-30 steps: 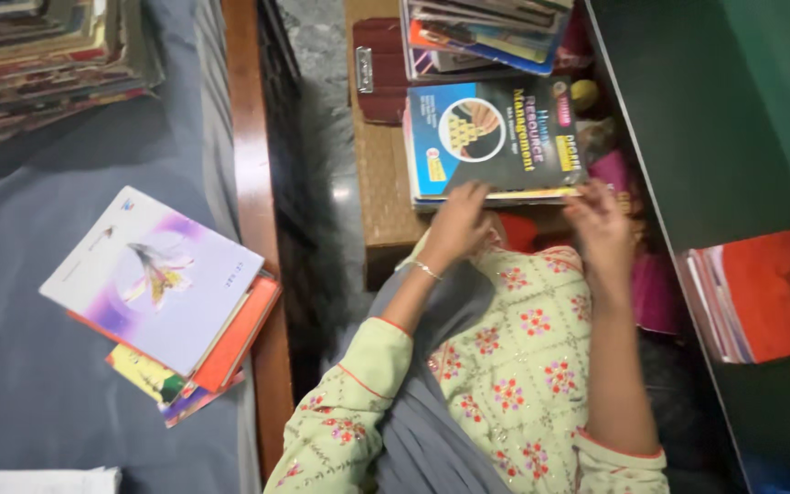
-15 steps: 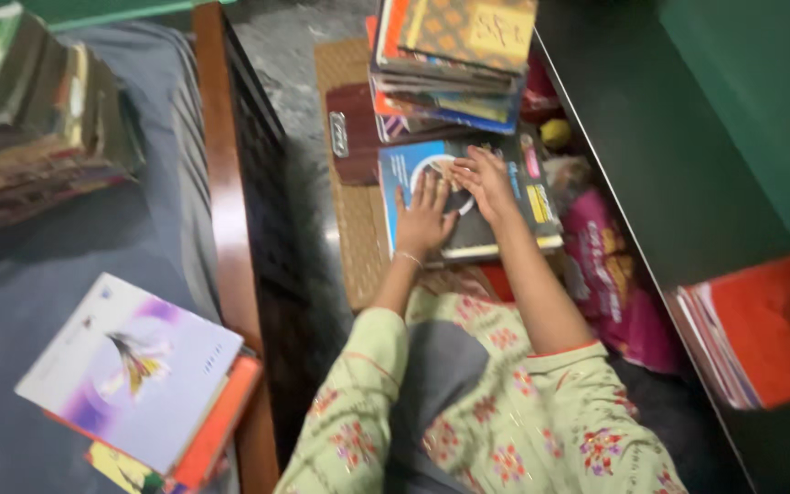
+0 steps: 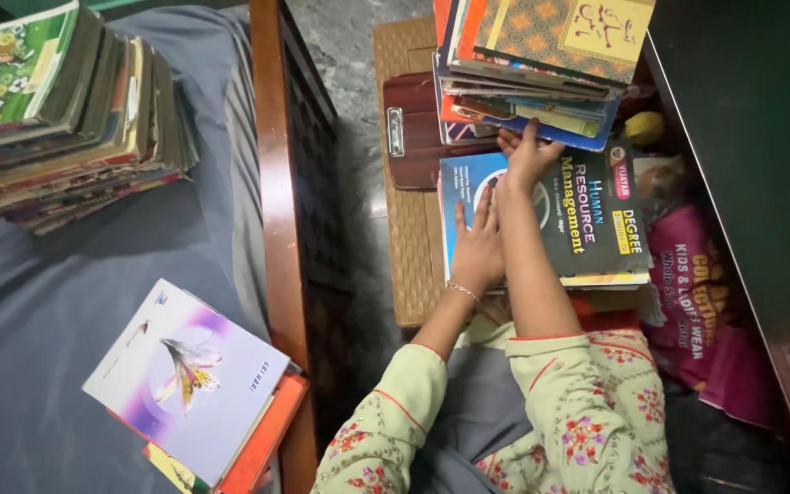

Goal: The person organizes stationery and books in a cluttered room. They place colored pencils and markers into glass jars on a metal shelf and then sort through a stack of books, moving them from a bed to the shelf.

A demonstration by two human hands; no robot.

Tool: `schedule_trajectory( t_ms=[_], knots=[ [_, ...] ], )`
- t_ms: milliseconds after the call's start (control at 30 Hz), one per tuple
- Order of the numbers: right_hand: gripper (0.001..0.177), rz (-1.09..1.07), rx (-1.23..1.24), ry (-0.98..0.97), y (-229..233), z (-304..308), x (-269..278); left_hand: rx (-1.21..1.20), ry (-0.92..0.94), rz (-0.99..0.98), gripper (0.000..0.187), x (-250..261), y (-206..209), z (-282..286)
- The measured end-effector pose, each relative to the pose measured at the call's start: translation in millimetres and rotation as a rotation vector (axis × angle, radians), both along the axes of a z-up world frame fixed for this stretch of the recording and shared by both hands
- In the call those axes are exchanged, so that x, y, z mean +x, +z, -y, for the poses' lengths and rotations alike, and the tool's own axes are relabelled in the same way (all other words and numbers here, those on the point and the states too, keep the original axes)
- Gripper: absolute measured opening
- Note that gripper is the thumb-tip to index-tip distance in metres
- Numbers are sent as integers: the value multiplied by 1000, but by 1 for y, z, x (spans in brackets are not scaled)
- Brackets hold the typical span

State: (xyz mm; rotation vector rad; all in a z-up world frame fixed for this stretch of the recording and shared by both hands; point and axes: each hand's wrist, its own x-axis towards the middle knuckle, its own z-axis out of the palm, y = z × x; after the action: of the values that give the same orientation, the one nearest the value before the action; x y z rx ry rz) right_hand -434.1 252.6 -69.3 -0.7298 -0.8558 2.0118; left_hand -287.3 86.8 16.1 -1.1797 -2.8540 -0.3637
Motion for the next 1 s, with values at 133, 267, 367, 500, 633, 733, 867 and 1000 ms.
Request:
schedule_trajectory(
  t_ms=[133, 267, 367, 500, 633, 733, 867, 1000],
  knots=[
    [72, -17, -104, -87, -1, -11, -10, -32, 15, 41, 73, 1, 8, -1],
    [65, 34, -135, -7, 29, -11, 6, -16, 38, -52, 71, 3, 5, 0],
    [51, 108, -79, -23, 56, -11, 15, -27, 47, -38, 72, 4, 5, 0],
    [41, 142, 32, -52, 61, -14, 20, 4, 46, -22, 70, 3, 4, -2],
    [32, 101, 34, -6, 61, -21, 27, 72, 41, 26, 71, 4, 5, -1],
    [30, 90, 20, 18, 60, -25, 54, 349, 78, 43, 85, -2, 4, 4],
    [23, 27, 91, 78, 54, -26, 102, 869, 243, 107, 83, -12, 7, 19],
    [24, 89, 50, 117, 31, -24, 169, 1178, 309, 281, 80, -10, 12, 28]
  ],
)
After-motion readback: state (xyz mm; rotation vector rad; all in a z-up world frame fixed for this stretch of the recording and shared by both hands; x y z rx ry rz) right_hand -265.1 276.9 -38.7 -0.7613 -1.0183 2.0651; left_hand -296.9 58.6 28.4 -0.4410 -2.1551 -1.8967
